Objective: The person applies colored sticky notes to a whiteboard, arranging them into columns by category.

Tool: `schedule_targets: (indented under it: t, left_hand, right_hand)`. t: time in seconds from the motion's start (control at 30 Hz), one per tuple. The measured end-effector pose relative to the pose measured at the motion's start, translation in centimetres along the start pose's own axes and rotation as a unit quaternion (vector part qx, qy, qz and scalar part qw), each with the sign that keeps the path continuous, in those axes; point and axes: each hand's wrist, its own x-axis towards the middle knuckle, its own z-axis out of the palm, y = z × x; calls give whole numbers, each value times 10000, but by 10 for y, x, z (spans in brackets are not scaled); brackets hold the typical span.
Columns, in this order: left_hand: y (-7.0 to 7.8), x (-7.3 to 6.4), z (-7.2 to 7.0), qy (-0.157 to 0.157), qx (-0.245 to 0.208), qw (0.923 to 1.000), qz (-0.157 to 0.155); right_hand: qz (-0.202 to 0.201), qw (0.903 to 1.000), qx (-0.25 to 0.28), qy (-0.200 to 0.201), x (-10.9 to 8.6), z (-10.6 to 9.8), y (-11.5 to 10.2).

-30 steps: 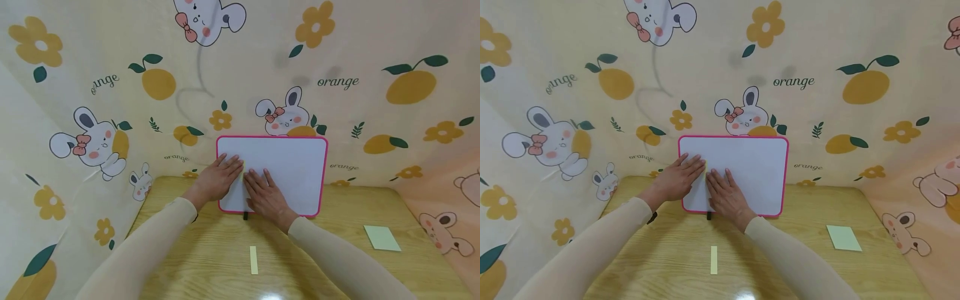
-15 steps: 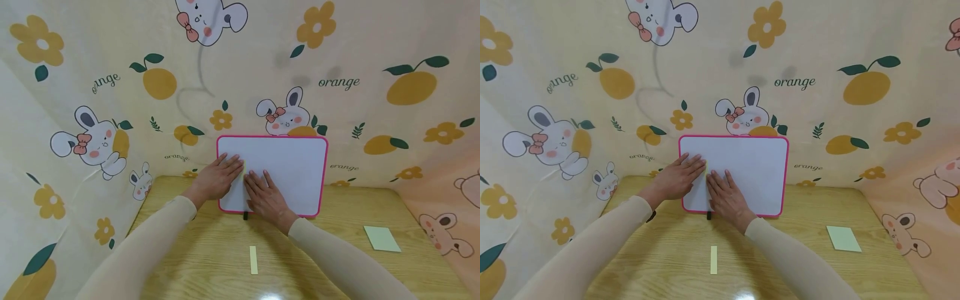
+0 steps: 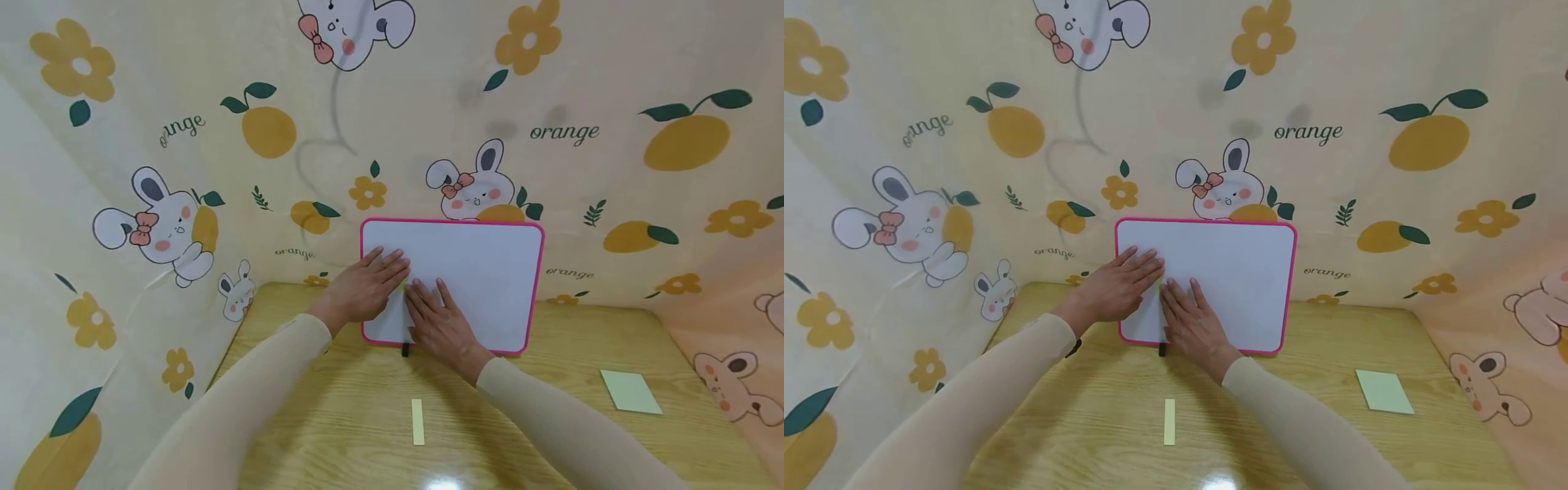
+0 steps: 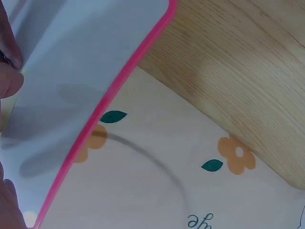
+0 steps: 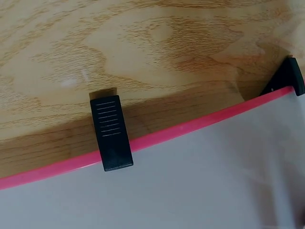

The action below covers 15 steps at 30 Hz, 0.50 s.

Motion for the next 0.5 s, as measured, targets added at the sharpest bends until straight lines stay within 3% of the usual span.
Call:
schedule_targets:
  t: [0.2, 0.5]
  left_hand:
    - [-6, -5, -2, -42, -80, 9998, -174]
    - [-4, 0, 5, -221, 170, 9996, 26]
  right_hand:
    - [71, 9999, 30, -152, 0, -1, -1]
    - [119, 9995, -70, -277, 0, -1, -1]
